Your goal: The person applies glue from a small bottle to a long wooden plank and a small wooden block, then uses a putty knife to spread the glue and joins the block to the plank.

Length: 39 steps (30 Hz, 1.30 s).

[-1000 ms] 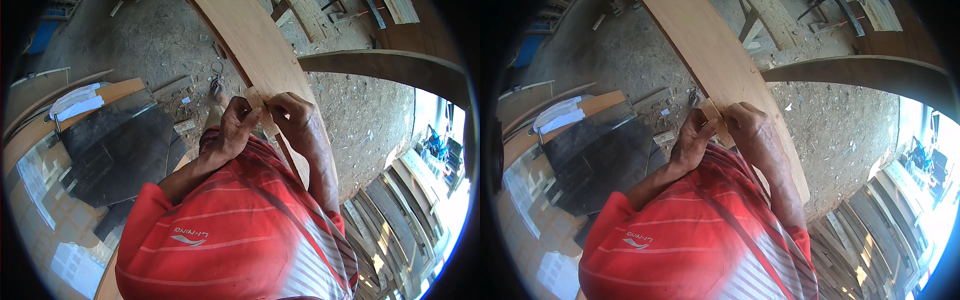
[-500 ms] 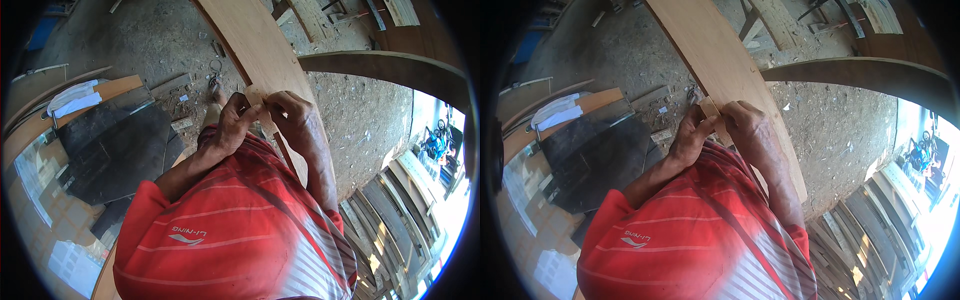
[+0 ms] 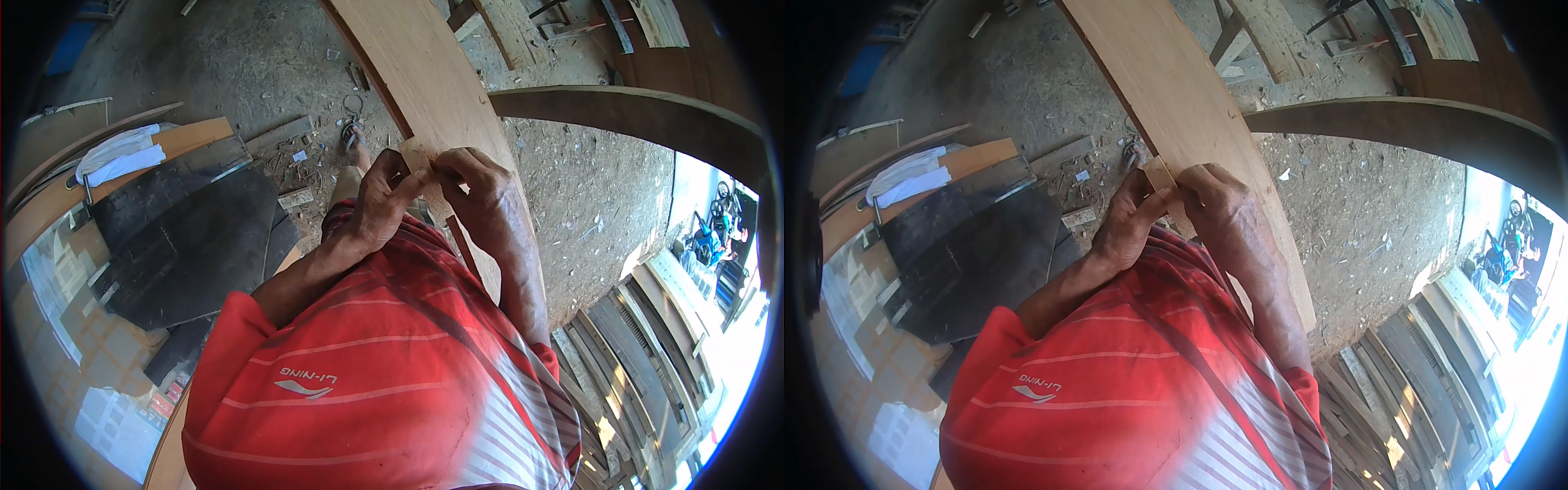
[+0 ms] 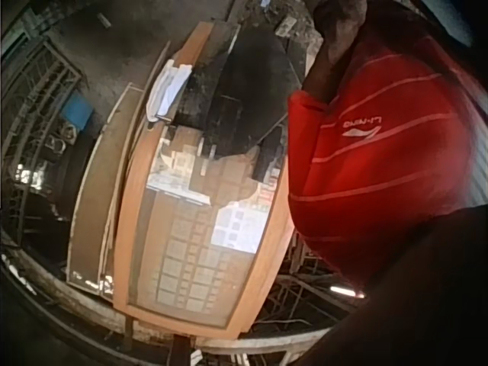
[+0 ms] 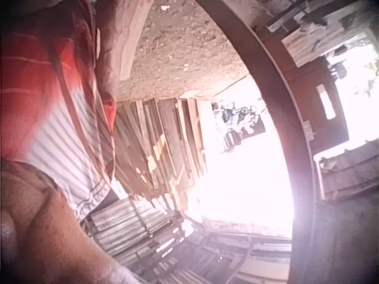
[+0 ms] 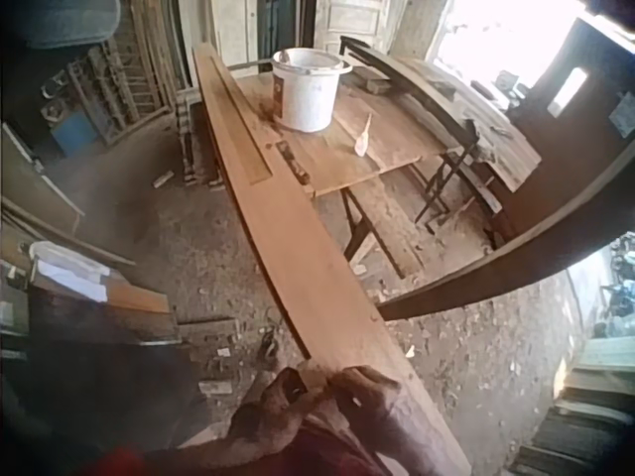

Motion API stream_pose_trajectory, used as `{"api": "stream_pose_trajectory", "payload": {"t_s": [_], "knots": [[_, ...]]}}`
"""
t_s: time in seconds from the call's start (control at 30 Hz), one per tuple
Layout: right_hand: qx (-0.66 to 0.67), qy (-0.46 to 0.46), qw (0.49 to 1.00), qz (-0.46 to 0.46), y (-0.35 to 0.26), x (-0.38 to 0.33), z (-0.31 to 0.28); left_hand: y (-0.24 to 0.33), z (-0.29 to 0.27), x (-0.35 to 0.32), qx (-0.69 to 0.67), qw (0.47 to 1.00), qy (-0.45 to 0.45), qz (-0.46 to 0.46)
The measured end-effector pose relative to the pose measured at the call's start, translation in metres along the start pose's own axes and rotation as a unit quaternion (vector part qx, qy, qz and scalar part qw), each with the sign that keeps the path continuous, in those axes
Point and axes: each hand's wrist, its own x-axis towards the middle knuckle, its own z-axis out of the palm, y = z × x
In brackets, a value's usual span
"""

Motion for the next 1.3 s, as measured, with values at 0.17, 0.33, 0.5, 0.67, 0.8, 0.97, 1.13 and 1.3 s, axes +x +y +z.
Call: {"api": "stream_pose_trajectory", "payload": {"t_s": [0.17, 0.33, 0.5, 0.67, 0.8, 0.97, 1.13, 1.3], "knots": [[0.051, 0.024, 0.998, 0.009, 0.000, -0.007, -0.002, 0.002, 0.001, -0.001, -0.010, 1.000, 0.008, -0.003], [-0.113, 0.092, 0.989, 0.002, 0.008, -0.021, -0.004, -0.002, 0.002, 0.001, -0.001, 0.999, 0.034, 0.028], [-0.162, 0.138, 0.977, 0.007, 0.003, -0.026, 0.016, 0.002, 0.005, -0.001, -0.017, 0.999, 0.042, 0.017], [-0.109, 0.102, 0.987, -0.051, 0.007, -0.034, 0.028, 0.005, 0.007, 0.001, -0.027, 0.999, 0.036, 0.031], [-0.005, 0.104, 0.994, -0.019, 0.009, -0.034, 0.045, -0.012, -0.009, 0.005, -0.029, 0.999, -0.008, 0.023], [-0.012, 0.138, 0.989, -0.048, 0.007, -0.031, 0.048, -0.021, -0.004, 0.000, -0.229, 0.973, 0.006, 0.009], [-0.034, 0.135, 0.990, -0.034, 0.002, -0.030, 0.046, -0.039, 0.000, 0.005, -0.336, 0.941, 0.014, 0.023], [-0.054, 0.129, 0.989, -0.044, 0.008, -0.030, 0.048, -0.049, 0.006, 0.014, -0.337, 0.941, -0.008, 0.005]]}}
